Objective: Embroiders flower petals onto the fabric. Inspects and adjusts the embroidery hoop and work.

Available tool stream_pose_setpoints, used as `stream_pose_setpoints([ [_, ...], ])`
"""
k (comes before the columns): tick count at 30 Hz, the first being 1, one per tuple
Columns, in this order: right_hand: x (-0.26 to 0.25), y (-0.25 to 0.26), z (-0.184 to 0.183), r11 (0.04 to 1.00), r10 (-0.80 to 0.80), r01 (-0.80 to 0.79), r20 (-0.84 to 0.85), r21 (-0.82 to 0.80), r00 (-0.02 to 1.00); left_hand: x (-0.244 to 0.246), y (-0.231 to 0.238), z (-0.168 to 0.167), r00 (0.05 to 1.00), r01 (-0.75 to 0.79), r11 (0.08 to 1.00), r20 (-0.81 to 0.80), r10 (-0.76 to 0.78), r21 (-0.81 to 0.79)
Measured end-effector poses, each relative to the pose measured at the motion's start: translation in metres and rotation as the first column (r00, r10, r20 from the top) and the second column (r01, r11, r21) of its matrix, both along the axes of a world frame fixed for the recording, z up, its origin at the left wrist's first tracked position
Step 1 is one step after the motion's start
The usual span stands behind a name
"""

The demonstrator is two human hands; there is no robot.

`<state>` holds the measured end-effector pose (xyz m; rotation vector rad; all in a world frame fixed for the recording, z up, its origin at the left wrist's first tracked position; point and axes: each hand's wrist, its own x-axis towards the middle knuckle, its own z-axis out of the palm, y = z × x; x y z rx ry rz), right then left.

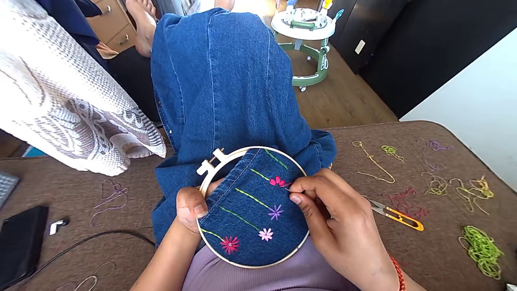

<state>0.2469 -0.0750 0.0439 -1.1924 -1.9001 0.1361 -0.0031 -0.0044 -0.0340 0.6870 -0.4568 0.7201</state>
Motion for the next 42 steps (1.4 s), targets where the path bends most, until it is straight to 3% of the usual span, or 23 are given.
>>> stream_pose_setpoints([
  [11,-0.0035,0.0033,0.0004,1.000,-0.009,0.010,-0.021,0.028,1.000,-0.0018,-0.0002,-0.0014,1.000,0.011,1.000,0.012,-0.011,0.000],
  [22,-0.0005,0.0008,0.0038,1.000,-0.019,0.017,0.061,0.024,0.998,-0.0001,-0.0017,0.0027,1.000,0.012,1.000,-0.009,-0.012,0.002],
  [42,-0.0080,0.0045,0.0032,1.000,-0.005,0.008,-0.124,0.022,0.992,-0.0004,-0.0018,0.0043,0.999,0.010,0.998,-0.033,-0.008,0.058],
])
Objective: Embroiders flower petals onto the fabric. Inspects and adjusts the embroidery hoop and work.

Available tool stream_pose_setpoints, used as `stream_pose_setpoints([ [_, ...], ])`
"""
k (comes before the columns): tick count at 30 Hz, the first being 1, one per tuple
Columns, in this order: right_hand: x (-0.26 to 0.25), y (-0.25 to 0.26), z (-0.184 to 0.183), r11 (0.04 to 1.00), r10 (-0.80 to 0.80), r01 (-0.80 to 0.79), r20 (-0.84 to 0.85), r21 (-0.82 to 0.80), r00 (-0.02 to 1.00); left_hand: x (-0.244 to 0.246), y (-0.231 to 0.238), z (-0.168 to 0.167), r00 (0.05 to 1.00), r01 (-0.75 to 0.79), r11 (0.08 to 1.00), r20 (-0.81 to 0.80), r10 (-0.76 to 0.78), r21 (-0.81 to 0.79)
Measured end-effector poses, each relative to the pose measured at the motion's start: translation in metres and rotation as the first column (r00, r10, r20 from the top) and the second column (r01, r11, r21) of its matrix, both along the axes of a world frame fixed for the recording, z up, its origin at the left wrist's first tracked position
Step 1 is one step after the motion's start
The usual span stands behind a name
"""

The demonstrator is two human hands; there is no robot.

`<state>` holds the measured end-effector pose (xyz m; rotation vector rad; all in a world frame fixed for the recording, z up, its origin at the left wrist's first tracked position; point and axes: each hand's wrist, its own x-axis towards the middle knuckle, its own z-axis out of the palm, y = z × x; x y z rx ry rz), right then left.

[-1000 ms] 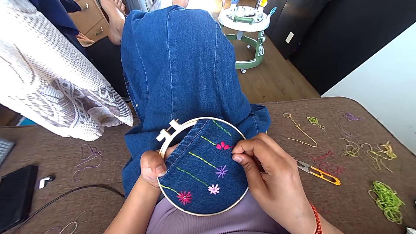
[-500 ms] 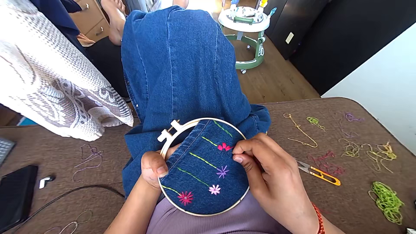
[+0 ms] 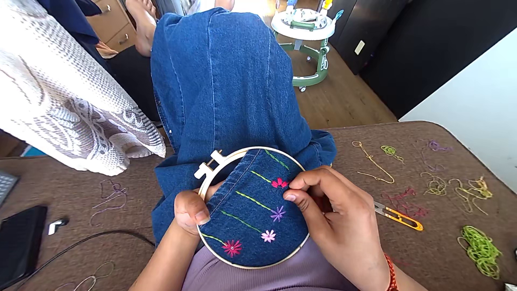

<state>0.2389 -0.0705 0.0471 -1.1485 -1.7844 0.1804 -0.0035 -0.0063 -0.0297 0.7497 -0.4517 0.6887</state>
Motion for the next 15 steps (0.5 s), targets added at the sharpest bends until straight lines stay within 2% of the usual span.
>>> stream_pose_setpoints([
  [3,-0.004,-0.001,0.006,0.998,-0.035,0.031,0.084,0.051,0.996,0.000,-0.001,0.008,0.998,-0.035,0.999,-0.048,0.036,0.027],
  [7,-0.012,-0.002,0.017,0.988,-0.121,0.079,0.338,0.133,0.933,0.001,-0.004,0.020,0.989,-0.083,0.994,-0.117,0.090,0.068],
  [9,-0.014,0.003,0.022,0.986,-0.059,0.005,0.325,0.164,0.944,0.002,-0.004,0.019,0.988,-0.099,0.992,-0.114,0.108,0.082],
  [11,-0.010,0.008,0.031,0.973,0.177,-0.196,0.144,0.124,0.974,0.000,-0.005,0.020,0.994,-0.081,0.995,-0.068,0.085,0.060],
  [12,-0.004,0.009,0.037,0.943,0.323,-0.322,-0.004,0.088,0.946,-0.001,-0.006,0.022,0.998,-0.053,0.998,-0.036,0.055,0.040],
  [14,0.010,0.010,0.051,0.852,0.507,-0.522,-0.318,0.042,0.801,-0.003,-0.008,0.021,1.000,-0.010,1.000,0.012,0.010,-0.018],
  [15,0.018,0.009,0.057,0.822,0.525,-0.569,-0.432,0.034,0.733,-0.003,-0.008,0.018,1.000,-0.003,1.000,0.017,0.003,-0.026],
])
